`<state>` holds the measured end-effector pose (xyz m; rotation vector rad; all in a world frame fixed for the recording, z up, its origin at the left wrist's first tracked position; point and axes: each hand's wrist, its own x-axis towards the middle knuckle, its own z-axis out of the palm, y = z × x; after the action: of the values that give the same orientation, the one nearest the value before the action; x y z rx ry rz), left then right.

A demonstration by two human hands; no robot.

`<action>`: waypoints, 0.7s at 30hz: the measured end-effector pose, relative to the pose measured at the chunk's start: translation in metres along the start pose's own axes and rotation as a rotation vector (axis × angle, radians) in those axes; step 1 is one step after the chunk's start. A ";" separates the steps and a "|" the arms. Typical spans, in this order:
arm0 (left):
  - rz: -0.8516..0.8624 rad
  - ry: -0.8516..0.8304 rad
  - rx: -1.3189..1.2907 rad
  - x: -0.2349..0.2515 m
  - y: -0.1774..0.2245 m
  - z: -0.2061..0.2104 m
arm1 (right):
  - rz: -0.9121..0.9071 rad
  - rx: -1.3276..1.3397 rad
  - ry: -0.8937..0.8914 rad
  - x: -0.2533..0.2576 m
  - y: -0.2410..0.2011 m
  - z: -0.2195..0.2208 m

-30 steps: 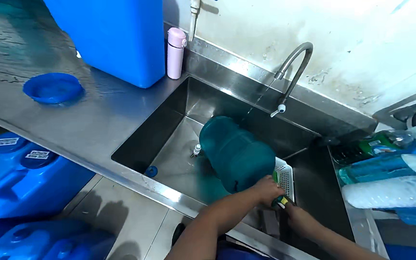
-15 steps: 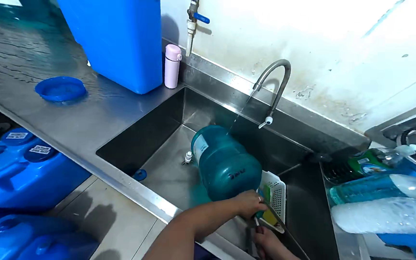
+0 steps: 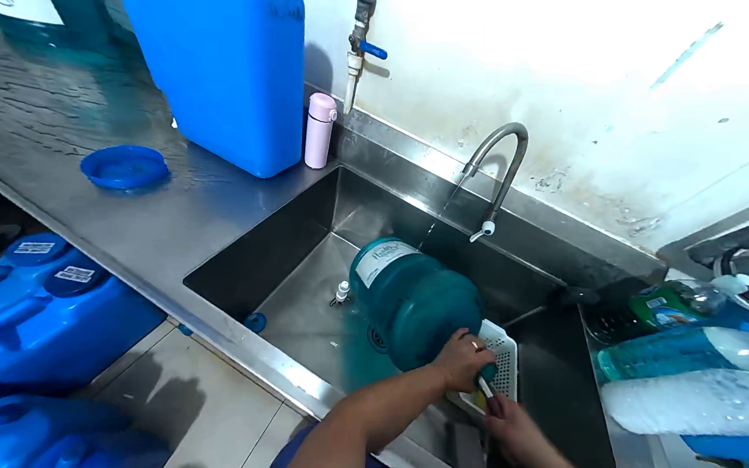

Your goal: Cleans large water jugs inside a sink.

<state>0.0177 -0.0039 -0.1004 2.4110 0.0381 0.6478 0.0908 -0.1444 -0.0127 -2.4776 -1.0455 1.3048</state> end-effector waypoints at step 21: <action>-0.030 -0.661 0.079 -0.008 0.000 0.017 | 0.203 -0.426 -0.140 0.041 0.018 0.021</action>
<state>0.0182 -0.0152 -0.1160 2.5773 -0.1783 -0.1879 0.0990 -0.1352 -0.0605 -2.9037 -1.2428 1.4607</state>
